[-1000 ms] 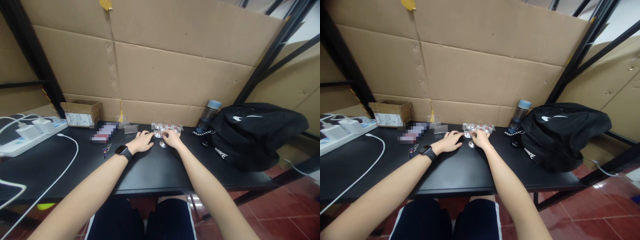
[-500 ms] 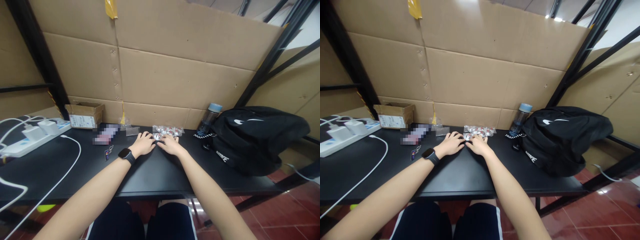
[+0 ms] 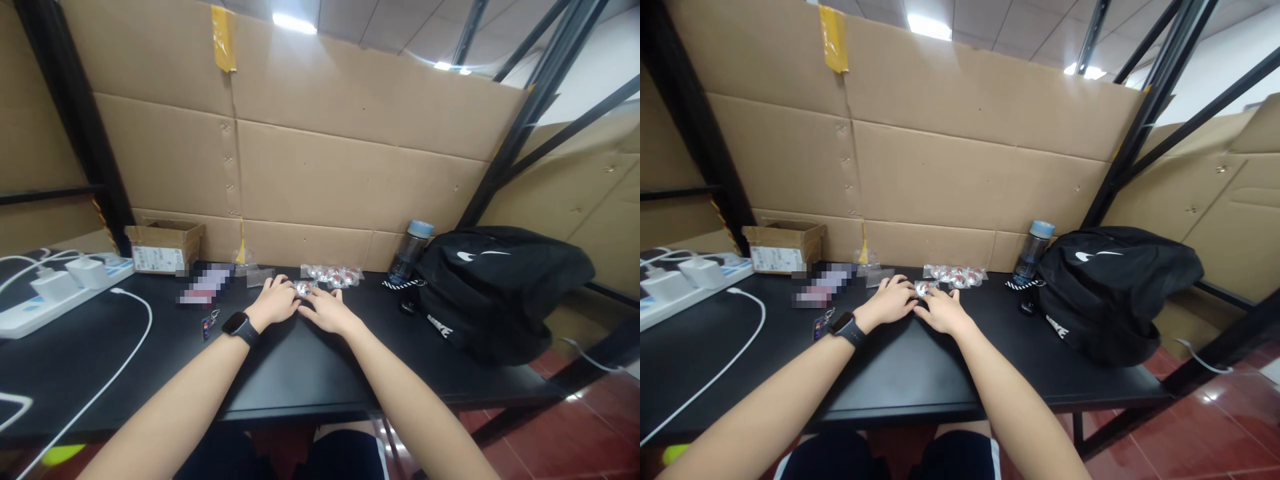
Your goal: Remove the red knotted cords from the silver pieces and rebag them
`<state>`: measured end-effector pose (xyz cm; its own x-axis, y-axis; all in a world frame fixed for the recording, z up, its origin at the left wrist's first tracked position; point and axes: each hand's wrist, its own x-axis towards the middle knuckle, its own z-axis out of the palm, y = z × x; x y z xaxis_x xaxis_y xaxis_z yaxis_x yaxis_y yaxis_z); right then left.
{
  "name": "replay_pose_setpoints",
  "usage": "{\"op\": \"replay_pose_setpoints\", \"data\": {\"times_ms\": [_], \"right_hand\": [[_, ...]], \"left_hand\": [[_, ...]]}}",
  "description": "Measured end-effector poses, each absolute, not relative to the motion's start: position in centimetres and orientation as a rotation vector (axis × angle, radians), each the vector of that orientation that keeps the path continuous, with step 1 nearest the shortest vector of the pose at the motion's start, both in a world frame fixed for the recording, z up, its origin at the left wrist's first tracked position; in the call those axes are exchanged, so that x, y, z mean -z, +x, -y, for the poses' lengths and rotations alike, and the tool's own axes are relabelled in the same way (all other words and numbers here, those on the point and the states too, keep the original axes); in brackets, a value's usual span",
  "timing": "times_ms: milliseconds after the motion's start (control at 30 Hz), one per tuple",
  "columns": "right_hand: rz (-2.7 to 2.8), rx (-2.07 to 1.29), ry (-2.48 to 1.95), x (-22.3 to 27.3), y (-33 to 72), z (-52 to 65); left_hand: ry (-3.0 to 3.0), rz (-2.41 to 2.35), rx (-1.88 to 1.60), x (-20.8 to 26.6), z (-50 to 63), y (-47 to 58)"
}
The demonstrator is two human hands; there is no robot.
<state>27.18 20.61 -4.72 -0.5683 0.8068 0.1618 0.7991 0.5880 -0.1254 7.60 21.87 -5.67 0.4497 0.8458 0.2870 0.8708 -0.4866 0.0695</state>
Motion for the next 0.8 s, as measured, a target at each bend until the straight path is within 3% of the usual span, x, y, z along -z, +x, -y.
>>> {"op": "replay_pose_setpoints", "data": {"times_ms": [800], "right_hand": [[2.649, -0.1, -1.453, 5.2, 26.1, -21.2]], "left_hand": [[-2.604, 1.568, 0.387, 6.6, -22.7, 7.2]]}}
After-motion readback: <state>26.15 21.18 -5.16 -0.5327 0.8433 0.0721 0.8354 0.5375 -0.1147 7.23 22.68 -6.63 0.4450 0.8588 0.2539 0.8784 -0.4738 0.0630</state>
